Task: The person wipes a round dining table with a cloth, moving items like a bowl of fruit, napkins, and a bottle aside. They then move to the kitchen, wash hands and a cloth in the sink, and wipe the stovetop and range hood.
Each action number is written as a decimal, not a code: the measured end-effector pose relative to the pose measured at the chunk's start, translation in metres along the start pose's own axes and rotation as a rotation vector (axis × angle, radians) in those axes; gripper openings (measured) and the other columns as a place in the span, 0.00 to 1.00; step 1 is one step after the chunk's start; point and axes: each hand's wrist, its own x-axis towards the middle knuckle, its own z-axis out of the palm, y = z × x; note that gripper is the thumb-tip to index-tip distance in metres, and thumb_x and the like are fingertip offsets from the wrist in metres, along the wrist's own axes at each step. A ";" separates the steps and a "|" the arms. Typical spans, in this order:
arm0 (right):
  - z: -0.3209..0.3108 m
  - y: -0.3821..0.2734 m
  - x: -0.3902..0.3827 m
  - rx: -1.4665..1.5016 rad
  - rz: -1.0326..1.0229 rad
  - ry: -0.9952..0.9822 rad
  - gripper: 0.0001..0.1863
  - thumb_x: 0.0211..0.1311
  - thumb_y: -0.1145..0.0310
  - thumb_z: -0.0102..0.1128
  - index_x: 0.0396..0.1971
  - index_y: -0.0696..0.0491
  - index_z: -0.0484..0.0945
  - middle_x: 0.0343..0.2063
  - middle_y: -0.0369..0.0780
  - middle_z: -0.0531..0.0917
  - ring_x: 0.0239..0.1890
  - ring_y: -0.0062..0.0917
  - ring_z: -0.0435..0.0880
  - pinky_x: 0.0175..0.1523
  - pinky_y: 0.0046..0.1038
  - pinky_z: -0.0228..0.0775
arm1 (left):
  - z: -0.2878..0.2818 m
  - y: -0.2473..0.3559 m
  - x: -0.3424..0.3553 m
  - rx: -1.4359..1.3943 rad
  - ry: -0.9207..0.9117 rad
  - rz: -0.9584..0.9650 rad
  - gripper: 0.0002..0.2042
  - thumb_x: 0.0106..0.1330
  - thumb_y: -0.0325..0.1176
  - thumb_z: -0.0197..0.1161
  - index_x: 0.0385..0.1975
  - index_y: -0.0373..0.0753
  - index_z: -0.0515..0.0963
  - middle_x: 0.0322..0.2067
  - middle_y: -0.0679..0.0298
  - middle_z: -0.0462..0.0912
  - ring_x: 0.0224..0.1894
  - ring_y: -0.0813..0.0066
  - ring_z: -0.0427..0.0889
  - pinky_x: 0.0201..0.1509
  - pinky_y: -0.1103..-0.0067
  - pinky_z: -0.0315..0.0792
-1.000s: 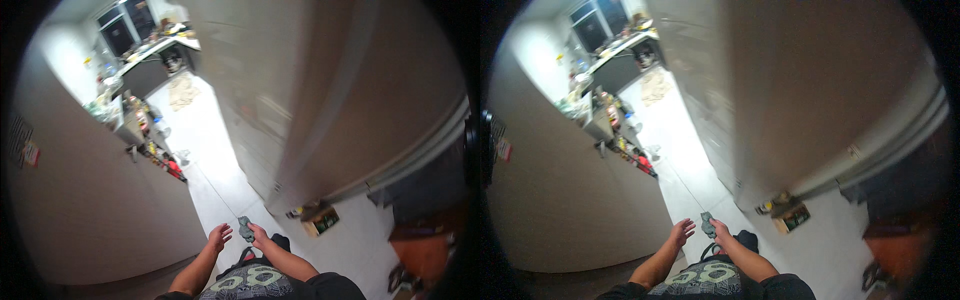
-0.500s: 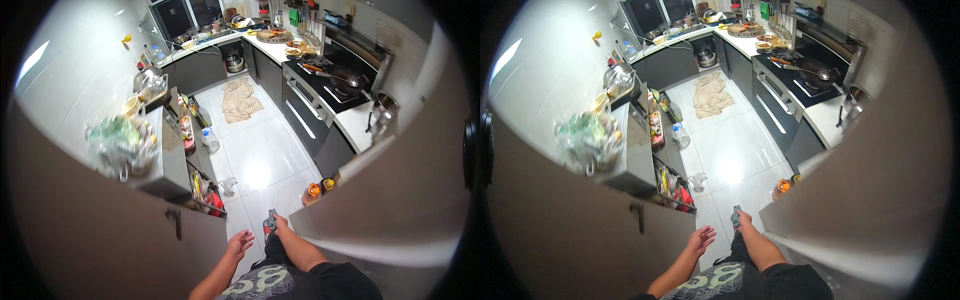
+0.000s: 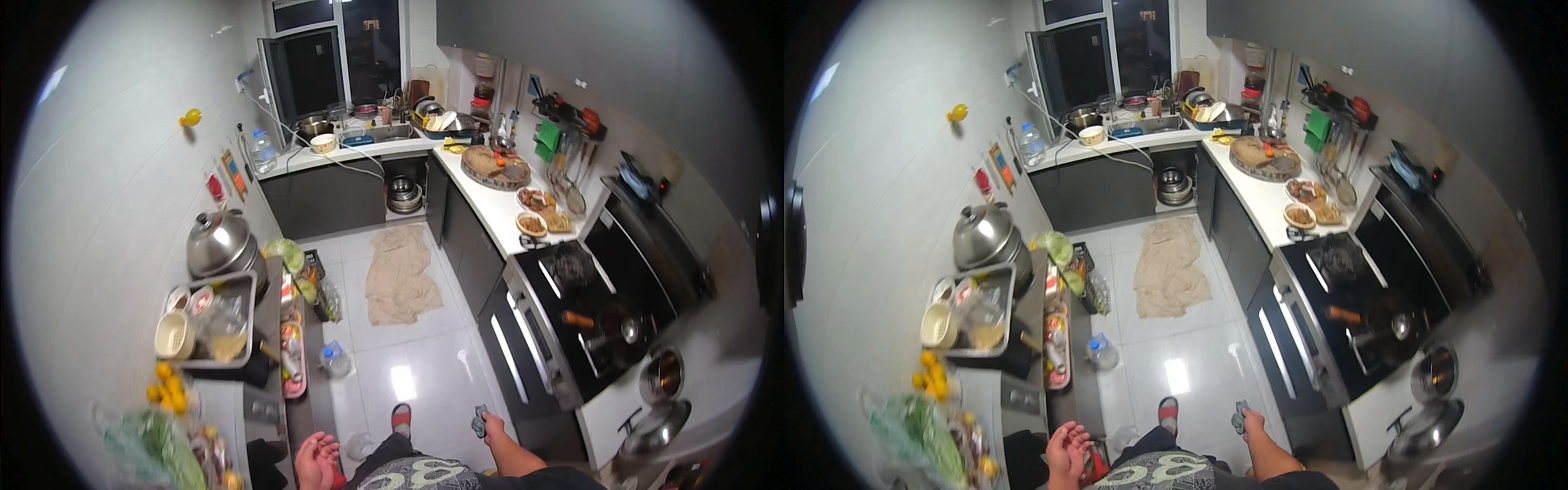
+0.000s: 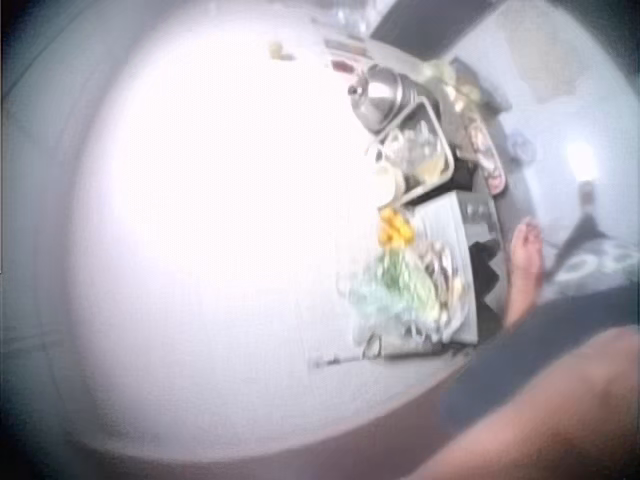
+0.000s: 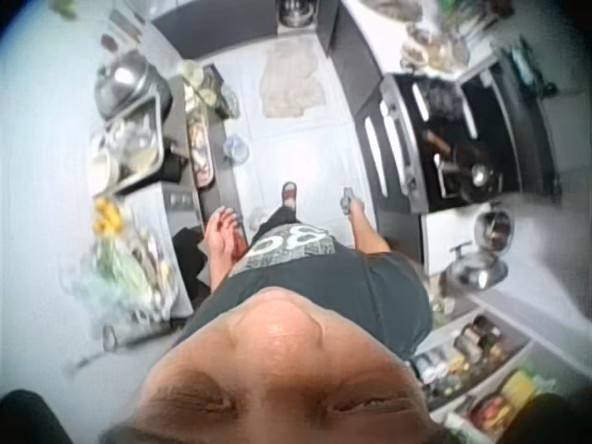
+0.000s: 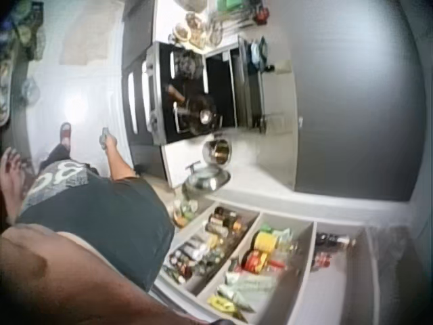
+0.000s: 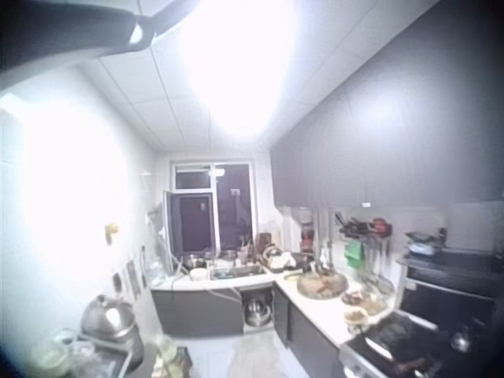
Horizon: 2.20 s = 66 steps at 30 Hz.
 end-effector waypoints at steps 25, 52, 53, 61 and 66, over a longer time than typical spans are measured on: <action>0.907 -0.787 0.490 -0.174 -0.451 -0.755 0.18 0.73 0.68 0.56 0.58 0.57 0.73 0.47 0.35 0.80 0.48 0.18 0.78 0.54 0.25 0.71 | 0.820 0.146 0.912 0.455 -0.353 0.001 0.20 0.69 0.23 0.60 0.60 0.38 0.69 0.57 0.59 0.77 0.53 0.66 0.83 0.46 0.75 0.81; 1.360 -1.016 1.195 -1.355 -0.992 -0.176 0.27 0.60 0.67 0.62 0.61 0.52 0.75 0.65 0.52 0.69 0.62 0.52 0.71 0.66 0.44 0.67 | 1.147 0.076 1.751 1.191 -0.153 0.357 0.28 0.57 0.25 0.63 0.61 0.32 0.70 0.60 0.43 0.72 0.64 0.44 0.71 0.67 0.64 0.68; 1.366 -1.015 1.203 -1.462 -1.020 -0.273 0.29 0.59 0.67 0.62 0.62 0.51 0.73 0.65 0.52 0.69 0.64 0.51 0.69 0.67 0.45 0.65 | 1.140 0.061 1.770 1.294 -0.210 0.268 0.27 0.59 0.27 0.62 0.61 0.32 0.70 0.61 0.43 0.71 0.65 0.45 0.70 0.67 0.64 0.68; 1.368 -1.005 1.267 -1.465 -0.942 0.158 0.28 0.58 0.63 0.63 0.58 0.57 0.75 0.64 0.52 0.71 0.69 0.47 0.65 0.71 0.47 0.57 | 1.110 -0.017 1.866 1.615 -0.204 0.092 0.20 0.69 0.36 0.53 0.57 0.33 0.75 0.56 0.44 0.77 0.55 0.52 0.80 0.61 0.62 0.73; 1.397 -0.985 1.244 -0.836 -0.551 -0.452 0.29 0.57 0.67 0.64 0.60 0.59 0.73 0.60 0.50 0.76 0.63 0.43 0.75 0.66 0.45 0.65 | 1.074 -0.031 1.895 1.515 -0.501 0.222 0.17 0.67 0.39 0.57 0.51 0.37 0.79 0.50 0.47 0.81 0.49 0.55 0.83 0.53 0.63 0.77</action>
